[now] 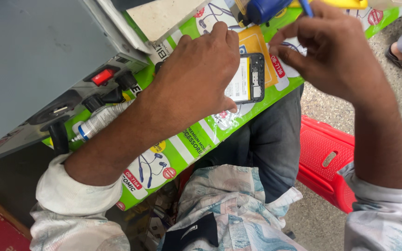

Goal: The person disassembles a smartphone on a workbench, using a screwdriver and a heat gun to remove the back cover and internal components. The person then uses a screwdriver to unscrew and remove parts from the phone's interior.

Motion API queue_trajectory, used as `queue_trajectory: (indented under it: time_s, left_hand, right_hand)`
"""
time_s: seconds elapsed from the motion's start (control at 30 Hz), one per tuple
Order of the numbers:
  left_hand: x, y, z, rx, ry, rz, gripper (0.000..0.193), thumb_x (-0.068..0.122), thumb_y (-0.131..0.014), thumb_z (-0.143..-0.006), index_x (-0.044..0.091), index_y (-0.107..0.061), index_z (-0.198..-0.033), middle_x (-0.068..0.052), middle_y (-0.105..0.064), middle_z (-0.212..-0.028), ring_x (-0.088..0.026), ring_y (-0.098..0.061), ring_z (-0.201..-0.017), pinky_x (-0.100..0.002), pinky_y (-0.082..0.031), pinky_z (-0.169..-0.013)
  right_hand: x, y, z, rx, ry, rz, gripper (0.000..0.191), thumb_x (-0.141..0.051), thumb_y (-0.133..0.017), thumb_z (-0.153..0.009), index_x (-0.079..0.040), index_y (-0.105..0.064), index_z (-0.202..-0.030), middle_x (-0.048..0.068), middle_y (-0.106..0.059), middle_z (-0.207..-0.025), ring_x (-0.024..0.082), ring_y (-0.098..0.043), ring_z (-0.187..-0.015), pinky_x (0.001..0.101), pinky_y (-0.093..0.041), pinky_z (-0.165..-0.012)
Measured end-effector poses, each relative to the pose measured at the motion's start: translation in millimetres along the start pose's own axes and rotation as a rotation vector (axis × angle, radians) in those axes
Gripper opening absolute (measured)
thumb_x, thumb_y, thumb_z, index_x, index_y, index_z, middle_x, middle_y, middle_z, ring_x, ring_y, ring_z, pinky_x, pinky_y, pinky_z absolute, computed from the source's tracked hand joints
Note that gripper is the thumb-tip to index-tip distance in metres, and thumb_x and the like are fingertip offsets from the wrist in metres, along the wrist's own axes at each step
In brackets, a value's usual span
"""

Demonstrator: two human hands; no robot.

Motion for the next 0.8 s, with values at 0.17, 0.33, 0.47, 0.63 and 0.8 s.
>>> queue_trajectory:
  time_s: [0.17, 0.33, 0.47, 0.63, 0.8]
  left_hand:
    - [0, 0, 0, 0.018, -0.004, 0.023, 0.087, 0.051, -0.097, -0.056, -0.009, -0.058, -0.107, -0.02, -0.06, -0.099, -0.032, -0.07, -0.086, -0.045, -0.056, -0.07]
    - [0, -2, 0, 0.005, -0.012, 0.021, 0.09, 0.052, -0.096, -0.055, -0.01, -0.058, -0.107, -0.021, -0.06, -0.1, -0.032, -0.07, -0.087, -0.045, -0.057, -0.071]
    - [0, -2, 0, 0.0, -0.011, 0.024, 0.089, 0.052, -0.096, -0.056, -0.009, -0.057, -0.107, -0.021, -0.059, -0.101, -0.032, -0.07, -0.089, -0.045, -0.057, -0.071]
    - [1, -1, 0, 0.006, -0.011, 0.048, 0.087, 0.049, -0.097, -0.056, -0.009, -0.057, -0.107, -0.021, -0.059, -0.101, -0.033, -0.07, -0.09, -0.045, -0.057, -0.072]
    - [2, 2, 3, 0.027, -0.009, 0.05, 0.085, 0.047, -0.097, -0.059, -0.01, -0.057, -0.108, -0.022, -0.06, -0.102, -0.033, -0.07, -0.09, -0.046, -0.057, -0.073]
  right_hand:
    - [-15, -8, 13, 0.074, 0.221, 0.09, 0.019, -0.004, -0.082, -0.091, -0.005, -0.075, -0.108, 0.009, -0.058, -0.089, 0.022, -0.059, -0.077, 0.0366, -0.047, -0.065]
    - [-8, -11, 21, 0.097, 0.204, 0.184, 0.024, -0.006, -0.086, -0.092, -0.012, -0.079, -0.115, 0.007, -0.055, -0.09, 0.022, -0.058, -0.078, 0.0374, -0.046, -0.069]
    - [0, -14, 21, 0.076, 0.181, 0.156, 0.021, -0.007, -0.087, -0.092, -0.011, -0.08, -0.112, 0.007, -0.057, -0.088, 0.022, -0.059, -0.075, 0.0379, -0.047, -0.068]
    - [0, -14, 21, 0.083, 0.203, 0.178, 0.02, -0.007, -0.087, -0.092, -0.011, -0.08, -0.11, 0.007, -0.062, -0.095, 0.022, -0.063, -0.081, 0.0378, -0.05, -0.071]
    - [-1, -17, 19, 0.073, 0.175, 0.175, 0.019, -0.011, -0.086, -0.093, -0.009, -0.079, -0.11, 0.009, -0.061, -0.093, 0.026, -0.063, -0.081, 0.0394, -0.049, -0.071]
Point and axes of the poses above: each hand's wrist, its own z-axis away from the middle knuckle, its own y-axis out of the back of the hand, x = y × z, the point moved 9 cm from there along -z, towards the middle knuckle
